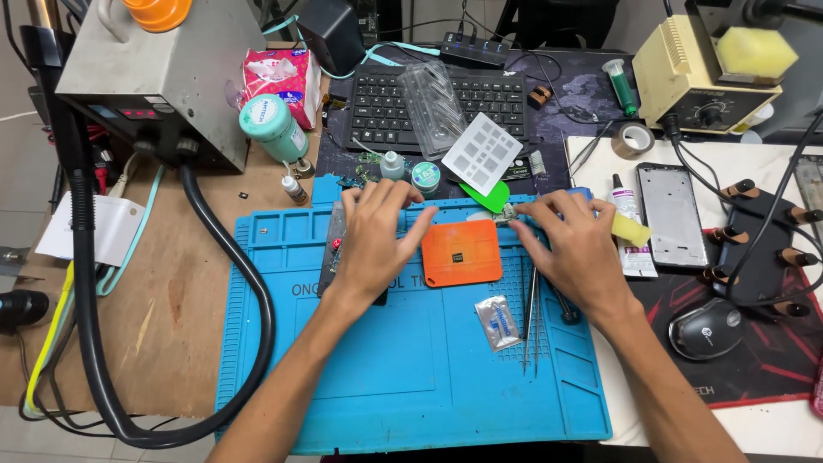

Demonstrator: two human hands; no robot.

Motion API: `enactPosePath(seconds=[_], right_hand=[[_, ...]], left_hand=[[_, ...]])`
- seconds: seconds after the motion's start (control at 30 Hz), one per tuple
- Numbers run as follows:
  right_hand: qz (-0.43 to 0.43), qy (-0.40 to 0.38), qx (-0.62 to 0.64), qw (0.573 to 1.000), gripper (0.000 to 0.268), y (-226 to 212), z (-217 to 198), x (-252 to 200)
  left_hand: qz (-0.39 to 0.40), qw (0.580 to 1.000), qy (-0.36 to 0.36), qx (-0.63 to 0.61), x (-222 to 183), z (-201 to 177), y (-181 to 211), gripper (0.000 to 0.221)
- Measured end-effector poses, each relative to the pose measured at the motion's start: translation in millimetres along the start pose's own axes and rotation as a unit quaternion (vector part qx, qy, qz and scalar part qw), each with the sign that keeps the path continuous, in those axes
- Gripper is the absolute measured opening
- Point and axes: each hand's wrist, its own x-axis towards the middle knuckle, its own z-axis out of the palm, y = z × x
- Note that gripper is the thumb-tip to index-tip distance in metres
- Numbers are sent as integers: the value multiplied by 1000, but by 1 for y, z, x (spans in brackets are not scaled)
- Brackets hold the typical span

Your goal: The person is performing maintenance on electronic components, including using a soldering iron and cleaning a BGA stencil with a sponge and solvent.

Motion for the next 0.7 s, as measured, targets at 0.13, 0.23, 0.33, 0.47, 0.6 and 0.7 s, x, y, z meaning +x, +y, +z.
enactPosePath(seconds=[0.13,0.23,0.33,0.47,0.6,0.7], right_hand=[[20,-56,-2,998,17,-8,1,7],[21,-57,2,998,13,-3,13,3],[16,-54,8,998,10,0,19,0],[25,-60,39,997,8,1,13,-3],[67,-49,123,989,7,-1,-8,3],[97,-41,221,969,8,11,-8,14]], left_hand=[[-30,999,30,-17,5,-5,0,14],[-59,997,39,-36,7,-6,5,14],[-65,996,41,-39,6,-5,4,12],[-52,997,39,-47,3,-4,9,13],[-38,997,45,-54,3,-4,11,13],[-36,997,55,-51,2,-5,9,12]])
